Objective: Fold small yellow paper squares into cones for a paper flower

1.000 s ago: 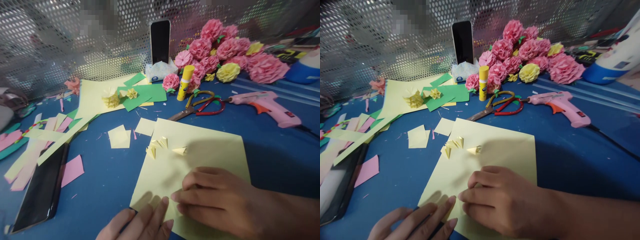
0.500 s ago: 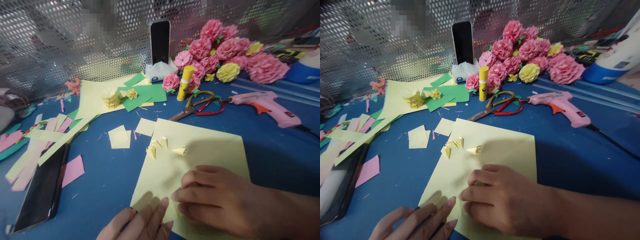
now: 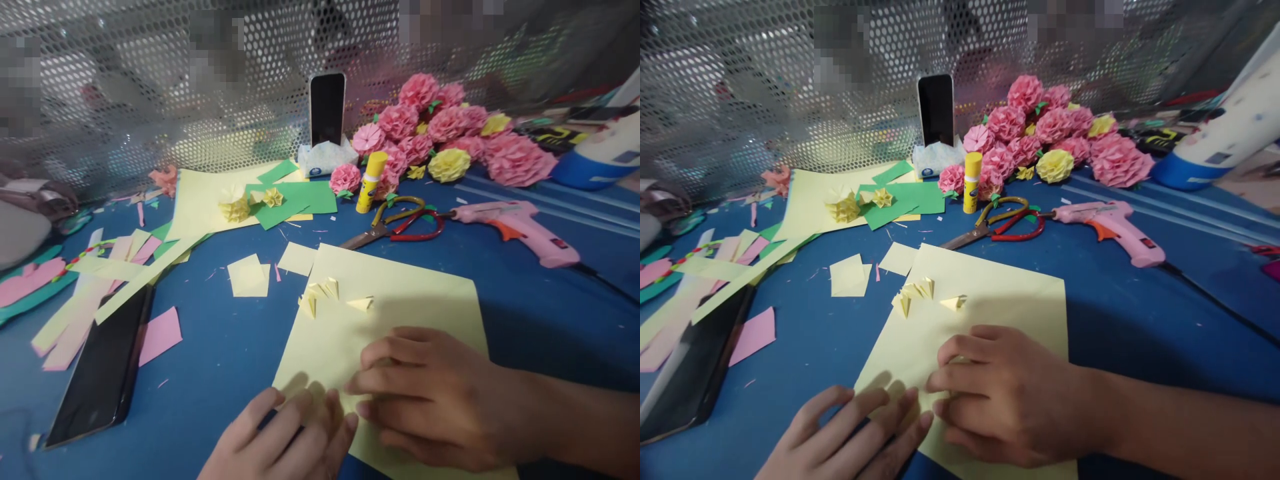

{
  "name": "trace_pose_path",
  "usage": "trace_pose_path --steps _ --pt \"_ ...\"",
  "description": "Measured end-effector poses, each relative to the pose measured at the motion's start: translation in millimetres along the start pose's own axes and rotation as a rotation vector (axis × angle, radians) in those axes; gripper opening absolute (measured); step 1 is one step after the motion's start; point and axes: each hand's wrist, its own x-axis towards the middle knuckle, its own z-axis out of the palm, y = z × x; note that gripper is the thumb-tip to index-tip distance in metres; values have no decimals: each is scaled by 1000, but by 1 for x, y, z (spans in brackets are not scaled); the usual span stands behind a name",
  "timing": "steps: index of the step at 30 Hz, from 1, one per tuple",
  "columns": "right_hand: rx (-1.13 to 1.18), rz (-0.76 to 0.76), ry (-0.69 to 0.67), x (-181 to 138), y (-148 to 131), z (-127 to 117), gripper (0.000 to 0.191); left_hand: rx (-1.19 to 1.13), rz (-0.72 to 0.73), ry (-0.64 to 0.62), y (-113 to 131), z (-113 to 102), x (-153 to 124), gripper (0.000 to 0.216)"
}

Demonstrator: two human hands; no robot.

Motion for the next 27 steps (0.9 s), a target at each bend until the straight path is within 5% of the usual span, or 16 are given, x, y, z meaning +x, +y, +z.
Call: trace_pose_path --steps 2,4,8,13,18,22,27 --pt "-54 -5 18 -2 1 1 23 -63 -38 60 -1 4 0 35" --pt "-128 -12 36 -3 1 3 25 -118 -13 -31 -2 8 1 34" --pt "-198 -23 1 1 2 6 27 -168 -126 125 -4 15 1 41" --pt "-163 -47 -73 18 -1 9 33 -128 -84 108 -7 12 -1 30" --pt "-163 -23 -89 29 -7 11 36 -104 -21 -36 -7 8 -3 37" --pt "-212 37 -76 17 -9 6 31 -100 -127 144 0 18 -6 31" --pt "-263 115 -39 -5 -13 -7 29 -205 -42 59 -8 14 -3 48"
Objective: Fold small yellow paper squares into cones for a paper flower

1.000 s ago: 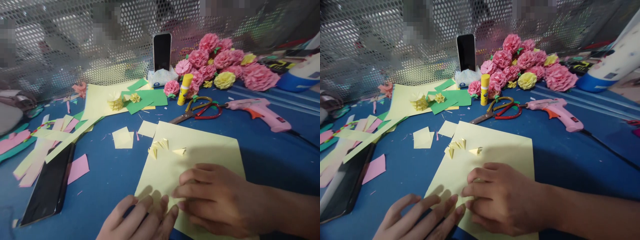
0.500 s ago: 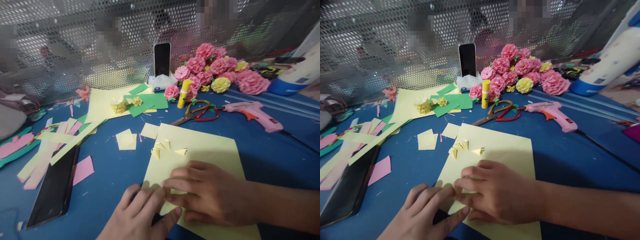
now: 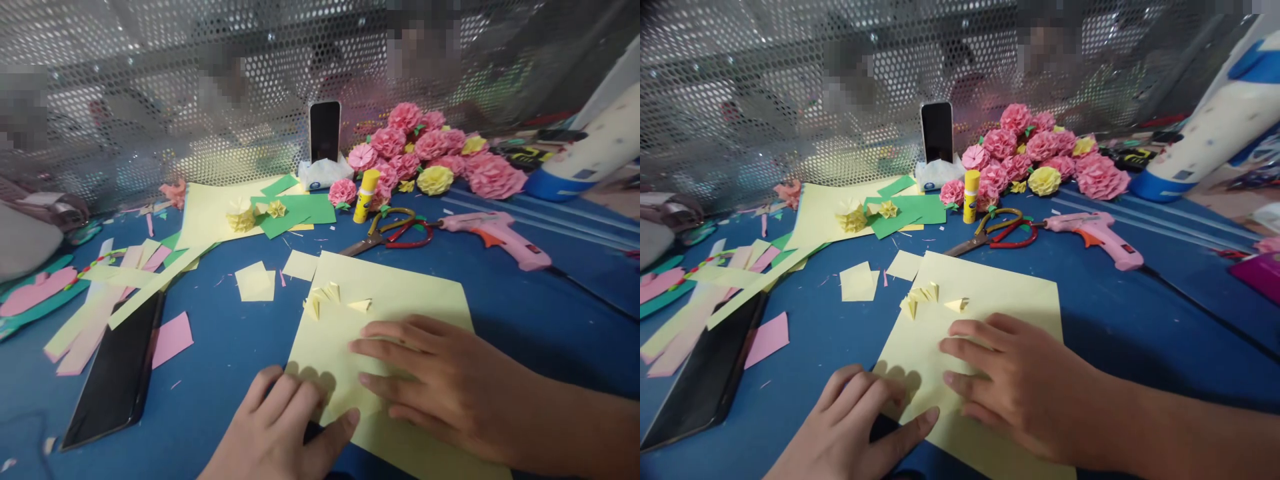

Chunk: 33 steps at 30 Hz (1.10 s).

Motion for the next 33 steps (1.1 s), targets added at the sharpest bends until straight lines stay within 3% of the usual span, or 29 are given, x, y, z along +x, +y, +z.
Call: trace_pose_path --steps 2,5,10,12,15,22,26,29,31,33 --pt "-18 14 17 -4 -1 -3 30 -112 9 -68 -5 -10 7 35" --pt "-37 -4 48 -2 -3 -2 27 -283 -123 -200 -8 -21 22 14" --pt "-27 -38 30 16 -2 3 36 -381 -373 -342 -5 -20 36 23" --pt "-34 -45 17 23 -1 4 29 -368 -396 -343 -4 -17 37 28" --pt "17 -43 55 29 1 4 38 -348 -401 -321 -6 -15 39 32" --pt "621 241 80 25 6 5 21 -295 -329 -146 -19 -18 36 15" --pt "908 409 36 27 6 7 28 -165 -104 -24 -23 -23 27 19" --pt "935 500 12 28 4 11 23 -81 31 23 -19 -27 26 16" --pt "890 540 24 29 2 13 15 -159 -82 -29 -16 -27 27 12" --pt "859 557 27 28 2 16 14 -314 -290 -104 -14 -27 28 19"
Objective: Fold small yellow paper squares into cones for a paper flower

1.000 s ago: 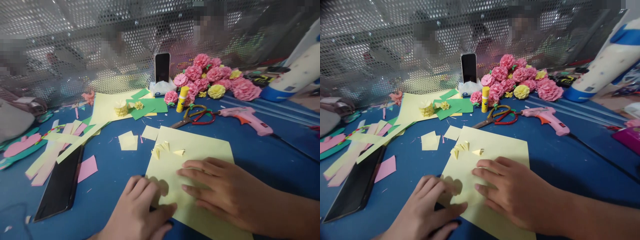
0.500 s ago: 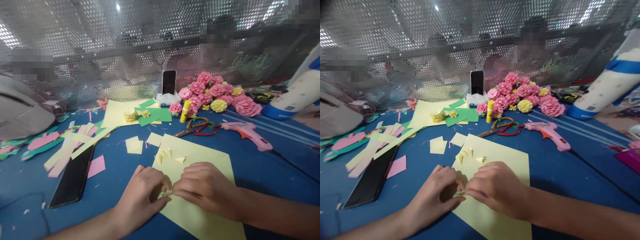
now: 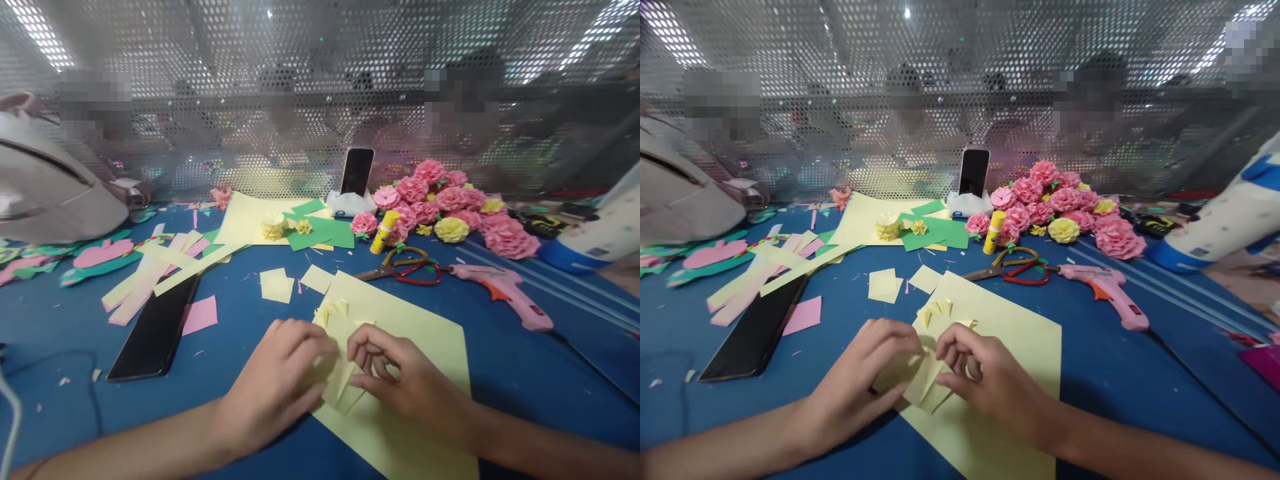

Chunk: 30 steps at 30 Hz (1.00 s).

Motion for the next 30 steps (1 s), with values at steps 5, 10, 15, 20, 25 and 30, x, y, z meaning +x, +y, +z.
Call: trace_pose_path --steps 5,10,15,20,25,30 --pt "-58 77 -94 -1 1 0 18 -293 -382 -140 -3 5 4 30" --pt "-91 94 -116 2 -3 -1 20 -193 -424 -200 -1 9 10 58" --pt "-105 88 -116 5 -1 -2 23 -152 -393 -241 3 9 15 60" --pt "-60 86 -140 4 3 -3 23 -135 -409 -213 -1 11 16 37" --pt "-100 67 -128 5 2 -4 20 -172 -385 -198 -7 12 13 24" --pt "-254 -212 -102 6 6 -6 14 -172 -355 -172 -8 11 13 28"
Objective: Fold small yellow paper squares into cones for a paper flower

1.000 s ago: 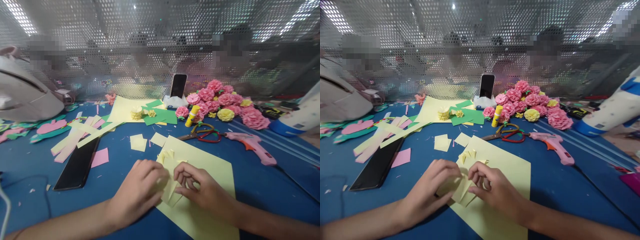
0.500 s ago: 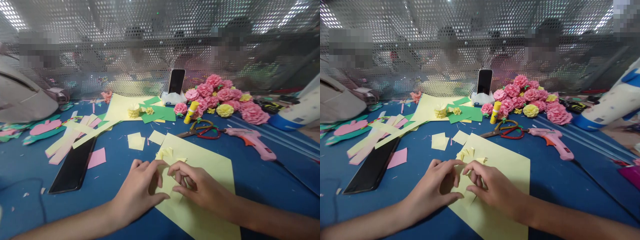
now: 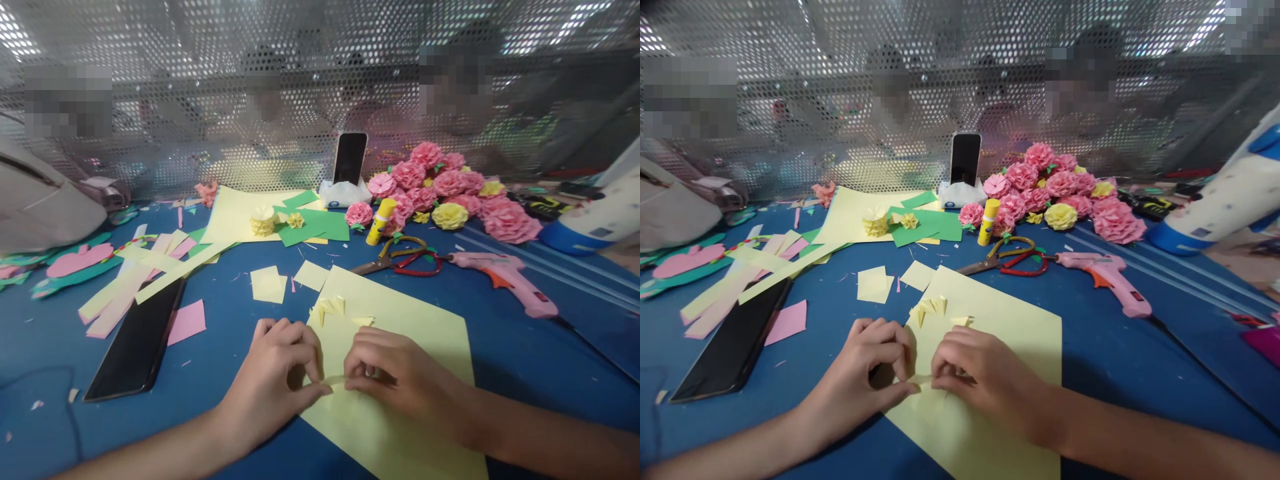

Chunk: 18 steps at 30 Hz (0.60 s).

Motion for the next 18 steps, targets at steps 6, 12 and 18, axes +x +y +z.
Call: trace_pose_path --steps 6,12,18 --pt "-237 -408 -13 1 8 -13 34 29 256 4 -2 -5 -6 12" --pt "-437 -632 9 -3 16 -18 35 194 559 18 -8 -8 -9 24" --pt "-459 -706 -3 -1 15 -19 37 345 691 93 -12 -7 -10 24"
